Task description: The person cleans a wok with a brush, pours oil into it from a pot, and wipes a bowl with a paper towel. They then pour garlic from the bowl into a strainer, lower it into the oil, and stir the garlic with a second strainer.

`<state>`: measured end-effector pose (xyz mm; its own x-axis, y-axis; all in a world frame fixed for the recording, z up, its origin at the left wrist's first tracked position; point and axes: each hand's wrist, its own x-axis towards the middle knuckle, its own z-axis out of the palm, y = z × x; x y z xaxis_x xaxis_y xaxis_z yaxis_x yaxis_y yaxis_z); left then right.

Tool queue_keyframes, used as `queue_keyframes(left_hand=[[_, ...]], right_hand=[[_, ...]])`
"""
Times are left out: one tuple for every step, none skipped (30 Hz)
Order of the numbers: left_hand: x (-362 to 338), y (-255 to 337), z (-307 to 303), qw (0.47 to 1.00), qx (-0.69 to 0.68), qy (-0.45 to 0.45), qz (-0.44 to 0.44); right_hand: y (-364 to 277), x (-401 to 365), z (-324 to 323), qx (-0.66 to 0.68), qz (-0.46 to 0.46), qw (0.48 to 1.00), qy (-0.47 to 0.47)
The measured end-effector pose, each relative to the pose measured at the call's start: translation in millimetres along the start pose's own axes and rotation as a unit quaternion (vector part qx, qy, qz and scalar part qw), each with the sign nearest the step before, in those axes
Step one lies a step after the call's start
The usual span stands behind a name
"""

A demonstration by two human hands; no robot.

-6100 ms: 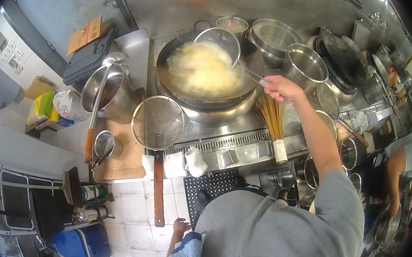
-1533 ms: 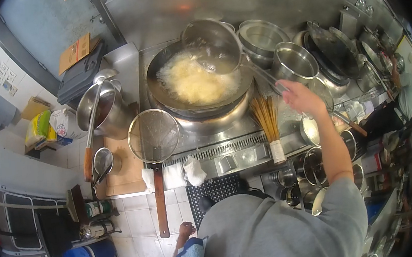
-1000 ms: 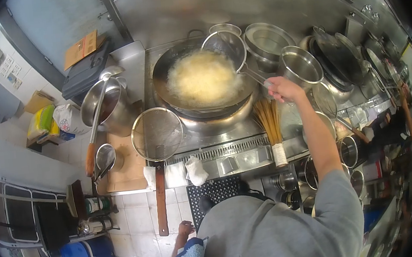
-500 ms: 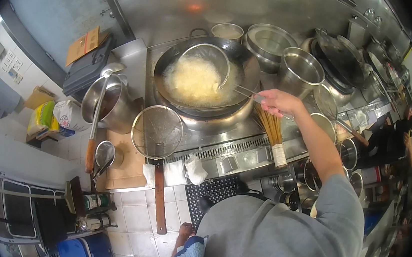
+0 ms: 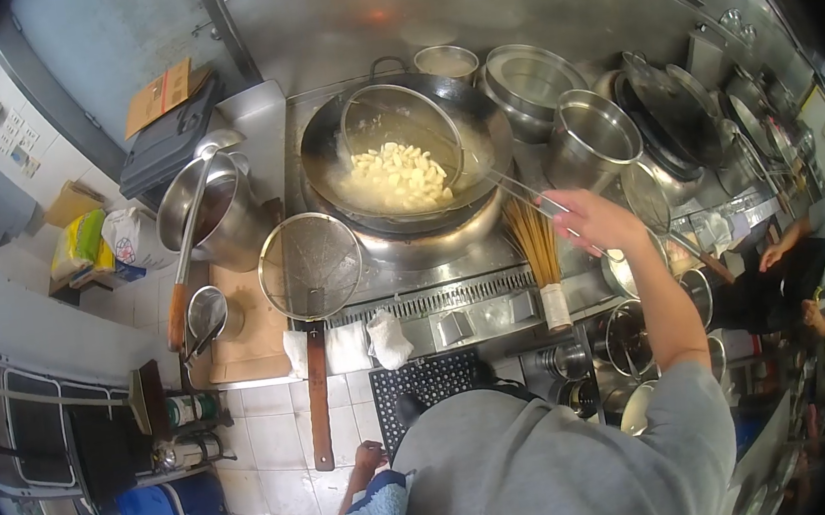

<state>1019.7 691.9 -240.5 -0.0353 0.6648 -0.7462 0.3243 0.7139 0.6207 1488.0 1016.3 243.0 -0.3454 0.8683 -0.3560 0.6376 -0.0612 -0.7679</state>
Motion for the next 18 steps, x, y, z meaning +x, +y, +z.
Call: queue_keyframes(left_hand=[[1,-3,0,1.000,0.020,0.004,0.007],[-2,-3,0,1.000,0.023,0.009,0.009],[-4,-2,0,0.999,0.030,0.013,0.008],[-5,-1,0,0.999,0.036,0.018,0.006],[-5,0,0,0.999,0.044,0.020,0.001],[-5,-1,-1,0.998,0.060,0.012,0.031],[-5,-1,-3,0.995,0.076,0.005,0.061],[1,-13,-7,0.987,0.098,-0.013,0.125],[7,-23,-8,0.982,0.097,-0.024,0.159],[13,-33,-8,0.976,0.096,-0.035,0.192],[18,-39,-7,0.977,0.072,-0.038,0.197],[19,-40,-7,0.976,0.062,-0.039,0.206],[20,-41,-7,0.974,0.053,-0.040,0.215],[20,-40,-7,0.971,0.059,-0.038,0.229],[16,-33,-7,0.976,0.054,-0.031,0.207],[12,-26,-6,0.981,0.049,-0.024,0.186],[6,-16,-4,0.991,0.033,-0.012,0.129],[1,-9,-2,0.997,0.017,0.000,0.072]], right_hand=[[-2,-4,1,-0.018,0.001,1.000,0.011],[-3,-6,2,-0.035,0.002,0.999,0.022],[-3,-9,3,-0.053,0.003,0.998,0.033],[-4,-12,4,-0.089,-0.005,0.995,0.054],[-4,-15,5,-0.125,-0.013,0.989,0.074],[-4,-18,6,-0.161,-0.021,0.982,0.094],[2,-18,7,-0.185,-0.068,0.974,0.116],[12,-18,6,-0.208,-0.114,0.962,0.137],[18,-19,6,-0.230,-0.159,0.947,0.157],[15,-22,7,-0.240,-0.157,0.944,0.162],[7,-28,8,-0.250,-0.154,0.941,0.168],[-1,-33,9,-0.260,-0.151,0.938,0.174],[-10,-39,10,-0.250,-0.133,0.943,0.174],[-19,-44,11,-0.241,-0.113,0.948,0.175],[-24,-47,13,-0.231,-0.094,0.952,0.175],[-20,-49,12,-0.243,-0.101,0.950,0.166],[-15,-50,10,-0.255,-0.108,0.948,0.157],[-11,-52,9,-0.267,-0.114,0.945,0.149]])
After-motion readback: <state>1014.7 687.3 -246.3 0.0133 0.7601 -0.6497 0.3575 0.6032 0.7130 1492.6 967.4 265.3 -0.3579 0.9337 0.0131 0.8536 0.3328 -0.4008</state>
